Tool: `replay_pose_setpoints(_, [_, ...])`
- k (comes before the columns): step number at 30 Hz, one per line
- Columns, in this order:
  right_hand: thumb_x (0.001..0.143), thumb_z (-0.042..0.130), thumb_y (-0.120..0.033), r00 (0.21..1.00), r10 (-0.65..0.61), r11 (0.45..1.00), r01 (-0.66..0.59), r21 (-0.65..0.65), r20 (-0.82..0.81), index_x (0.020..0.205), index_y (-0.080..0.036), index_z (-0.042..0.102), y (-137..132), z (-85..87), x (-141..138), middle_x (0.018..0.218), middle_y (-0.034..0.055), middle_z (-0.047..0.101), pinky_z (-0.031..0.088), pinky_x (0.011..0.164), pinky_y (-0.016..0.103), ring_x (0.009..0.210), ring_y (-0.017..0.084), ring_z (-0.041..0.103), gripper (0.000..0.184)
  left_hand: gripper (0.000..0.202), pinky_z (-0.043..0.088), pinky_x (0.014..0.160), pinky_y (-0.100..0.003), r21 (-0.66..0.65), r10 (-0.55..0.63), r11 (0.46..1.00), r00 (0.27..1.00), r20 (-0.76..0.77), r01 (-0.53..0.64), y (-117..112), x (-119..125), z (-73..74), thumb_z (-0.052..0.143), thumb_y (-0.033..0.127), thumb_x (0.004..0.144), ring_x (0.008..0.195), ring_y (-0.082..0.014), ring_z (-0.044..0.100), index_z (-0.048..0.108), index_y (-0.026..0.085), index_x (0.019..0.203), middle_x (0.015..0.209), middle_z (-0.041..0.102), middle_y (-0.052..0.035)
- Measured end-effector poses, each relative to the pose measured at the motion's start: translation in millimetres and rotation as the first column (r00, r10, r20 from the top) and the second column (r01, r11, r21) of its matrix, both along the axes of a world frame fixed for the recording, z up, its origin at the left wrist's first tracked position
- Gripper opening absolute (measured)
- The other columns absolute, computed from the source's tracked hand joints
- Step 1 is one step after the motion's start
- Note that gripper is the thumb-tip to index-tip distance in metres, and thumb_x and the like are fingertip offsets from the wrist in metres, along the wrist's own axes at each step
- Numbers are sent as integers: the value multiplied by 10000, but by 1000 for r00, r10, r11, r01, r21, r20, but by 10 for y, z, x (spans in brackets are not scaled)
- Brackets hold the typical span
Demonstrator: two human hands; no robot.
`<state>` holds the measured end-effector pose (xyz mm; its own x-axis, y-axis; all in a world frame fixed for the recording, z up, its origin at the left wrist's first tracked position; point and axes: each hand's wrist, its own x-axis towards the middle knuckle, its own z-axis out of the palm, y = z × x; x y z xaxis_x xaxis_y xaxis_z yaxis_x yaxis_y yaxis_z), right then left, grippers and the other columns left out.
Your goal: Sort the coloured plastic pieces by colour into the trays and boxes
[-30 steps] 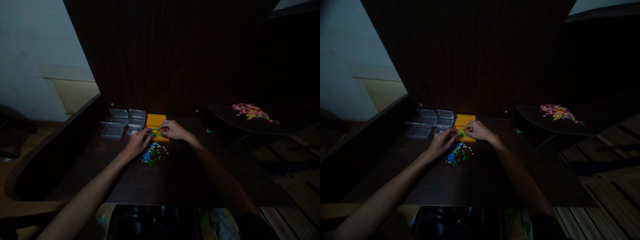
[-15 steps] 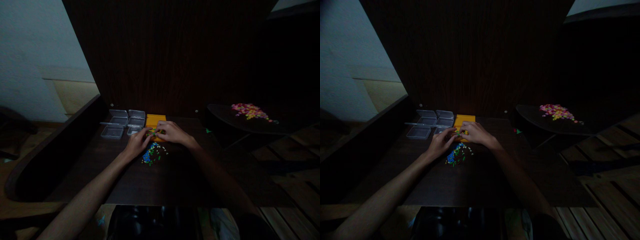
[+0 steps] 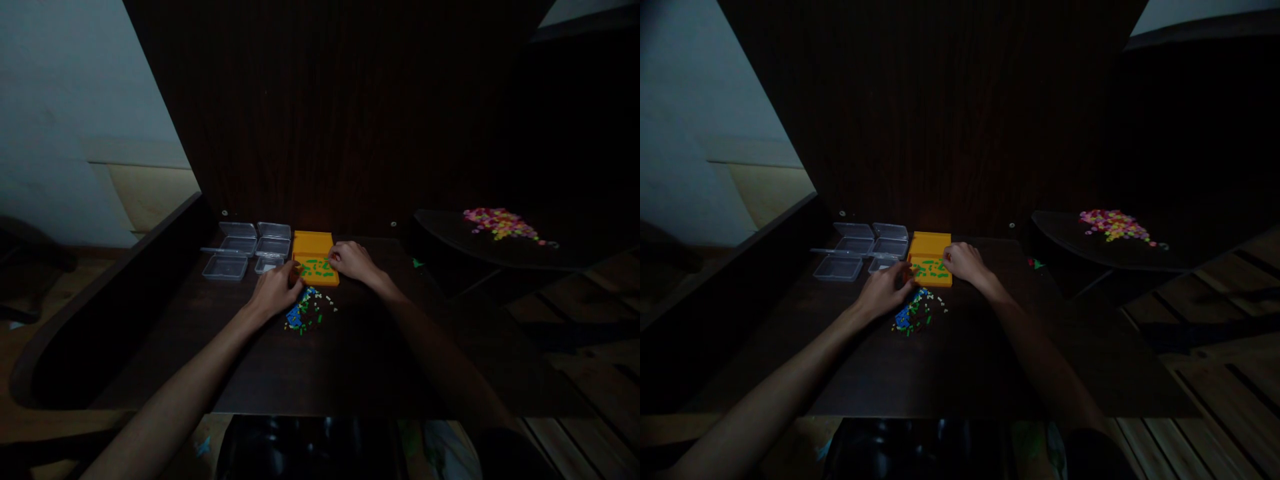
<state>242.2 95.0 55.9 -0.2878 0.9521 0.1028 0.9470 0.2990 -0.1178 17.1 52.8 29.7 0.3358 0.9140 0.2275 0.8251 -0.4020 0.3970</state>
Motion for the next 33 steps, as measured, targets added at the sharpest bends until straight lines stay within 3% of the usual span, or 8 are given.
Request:
replay_pose_setpoints(10, [914,497,-214,988,-132,988,138,-73,82,986,-182,742,-4,-90,-69,1083,130,715,470,764,296,953,248,670,257,436,536,807,-379,-90,-37,996,989,-141,25,-27,11,5,507,379,921,960,-307,716,494,180,1308,1077,737,-133])
replay_pose_setpoints(18, [904,501,-184,1000,6,1000,-6,-20,-10,1142,-214,703,-14,-84,-87,1159,87,673,463,785,266,991,217,649,313,516,544,792,-382,-68,-37,997,996,-82,32,-10,1,-23,548,349,902,923,-307,723,446,173,1376,1055,737,-132])
replay_pose_setpoints(22, [906,507,-184,996,69,998,-69,8,-50,1148,-206,703,-48,-46,-108,1167,78,658,456,793,272,988,213,636,312,382,539,871,-368,-6,-158,987,981,114,160,22,-16,-46,526,225,902,978,-249,699,529,176,1281,1125,716,-103])
replay_pose_setpoints(26, [896,538,-178,984,153,988,-149,39,-96,1090,-181,723,-119,29,-121,1080,82,663,440,767,270,926,199,620,269,240,522,894,-333,107,-347,938,904,252,330,22,-28,-50,508,151,877,976,-201,661,629,169,1083,1053,687,-84])
replay_pose_setpoints(29, [883,557,-164,960,242,970,-237,50,-138,1019,-161,735,-210,62,-120,994,75,659,423,743,259,857,176,598,224,164,512,824,-301,94,-441,897,879,181,431,-14,-27,-16,555,160,824,889,-189,643,668,171,943,962,656,-65])
replay_pose_setpoints(33, [867,590,-169,902,363,929,-370,15,-234,913,-162,737,-414,27,-94,874,41,638,404,695,244,759,143,564,154,98,467,691,-259,-65,-504,860,862,44,506,-68,-14,53,599,200,788,712,-156,602,685,175,828,801,638,-28])
